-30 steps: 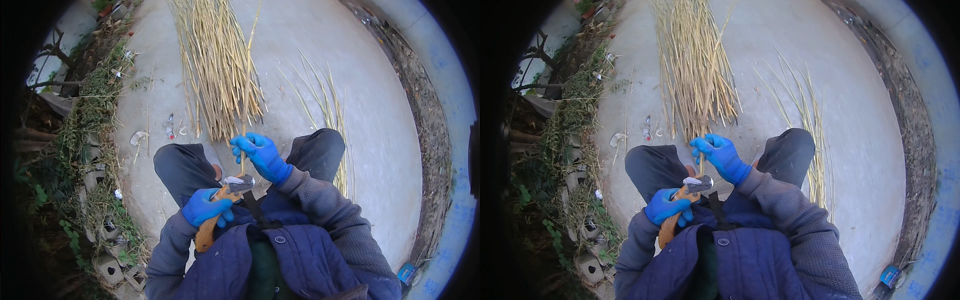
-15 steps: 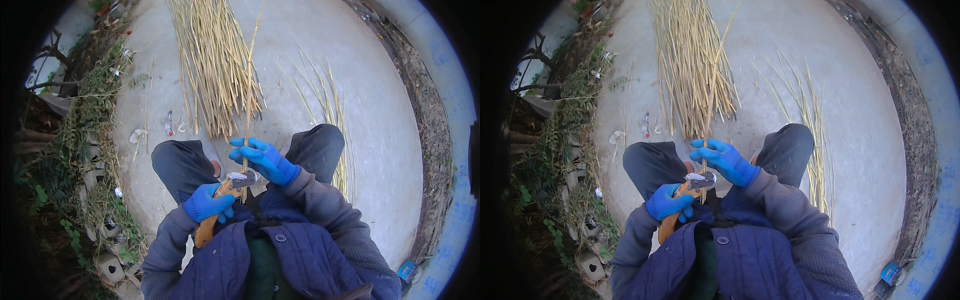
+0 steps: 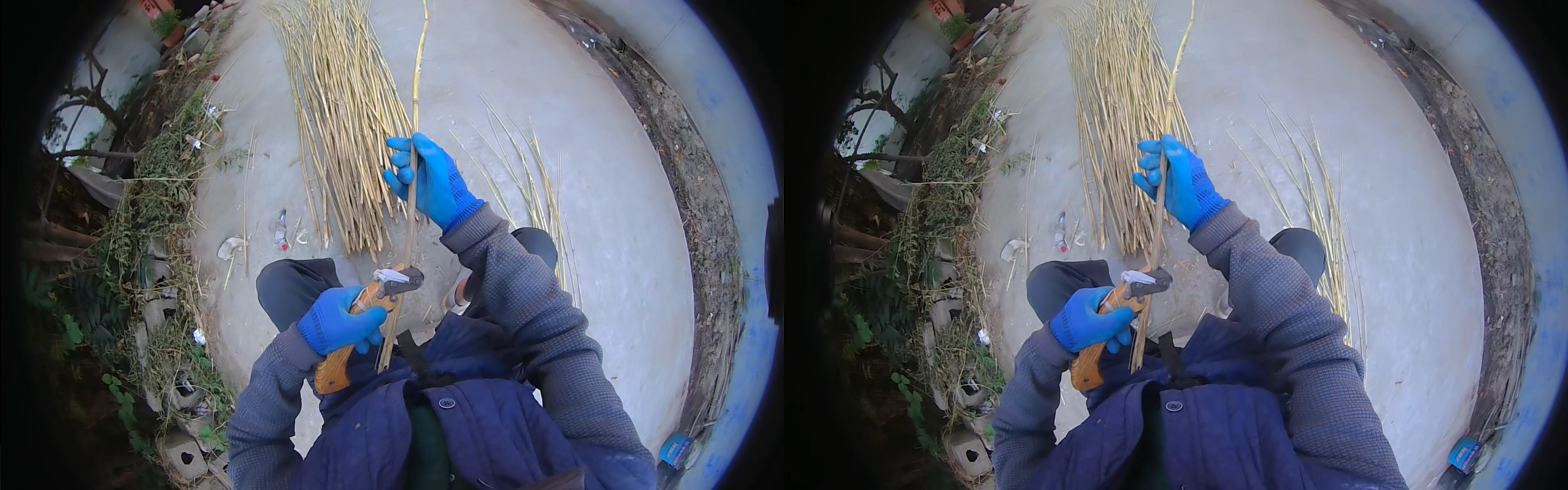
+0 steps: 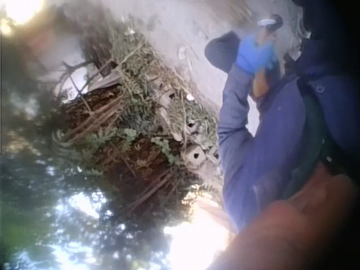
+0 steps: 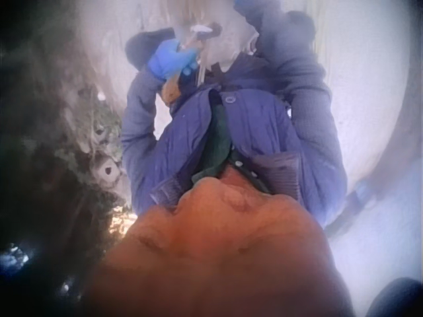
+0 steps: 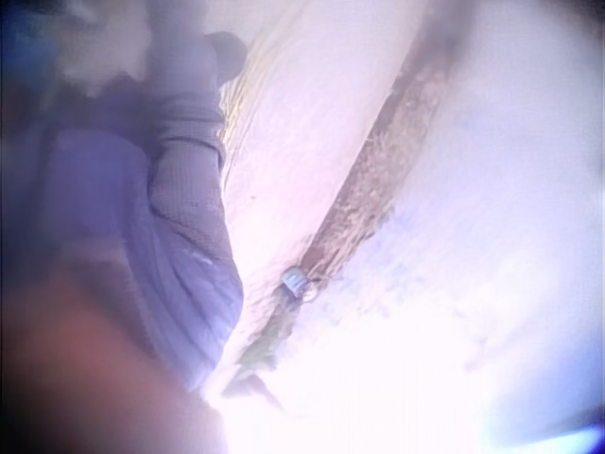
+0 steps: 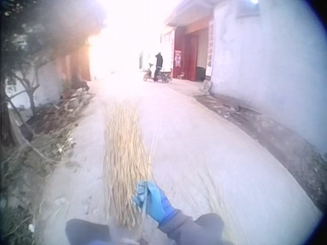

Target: The person sits on the ground and uses pruning shears to strip and trim long, thin sticks one by one. They repeatedly pick up a stick, remove side branches or bark, and place the processed stick into a separate pile.

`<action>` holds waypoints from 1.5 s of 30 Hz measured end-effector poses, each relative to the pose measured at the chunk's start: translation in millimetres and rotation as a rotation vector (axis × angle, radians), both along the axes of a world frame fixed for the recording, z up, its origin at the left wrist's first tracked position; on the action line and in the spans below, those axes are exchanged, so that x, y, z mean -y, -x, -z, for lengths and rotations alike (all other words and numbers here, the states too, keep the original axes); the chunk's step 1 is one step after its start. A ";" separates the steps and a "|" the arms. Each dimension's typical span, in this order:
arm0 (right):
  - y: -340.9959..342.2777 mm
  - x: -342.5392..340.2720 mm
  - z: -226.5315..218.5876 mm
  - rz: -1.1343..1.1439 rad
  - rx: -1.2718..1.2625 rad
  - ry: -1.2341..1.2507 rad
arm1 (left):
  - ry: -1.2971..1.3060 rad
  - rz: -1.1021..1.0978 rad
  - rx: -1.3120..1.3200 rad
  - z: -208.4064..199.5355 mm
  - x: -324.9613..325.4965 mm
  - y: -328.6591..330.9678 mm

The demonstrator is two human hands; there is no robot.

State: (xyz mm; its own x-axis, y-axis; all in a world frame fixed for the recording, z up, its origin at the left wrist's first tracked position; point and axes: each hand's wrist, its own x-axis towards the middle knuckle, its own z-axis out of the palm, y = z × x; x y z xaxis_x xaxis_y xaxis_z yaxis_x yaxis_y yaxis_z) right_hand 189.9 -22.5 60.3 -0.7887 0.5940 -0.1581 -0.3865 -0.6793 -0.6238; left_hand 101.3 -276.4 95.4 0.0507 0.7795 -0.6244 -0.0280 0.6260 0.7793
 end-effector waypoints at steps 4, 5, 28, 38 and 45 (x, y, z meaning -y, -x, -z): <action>6.6 -29.8 -19.4 0.250 0.108 -0.216 | 0.018 0.077 -0.015 -4.2 -4.9 -4.2; 7.6 -29.5 -22.8 0.227 0.168 -0.178 | 0.026 0.078 -0.014 -5.5 -8.0 -1.3; -35.9 -20.1 -38.0 0.381 0.354 -0.095 | -0.138 0.056 -0.072 0.1 -46.0 -25.5; -81.6 -16.9 -33.8 0.351 0.311 -0.543 | -0.303 -0.054 0.037 -27.1 -123.5 11.2; -110.8 52.9 1.7 0.186 0.674 -0.612 | -0.399 -0.156 0.065 13.7 -175.6 -12.2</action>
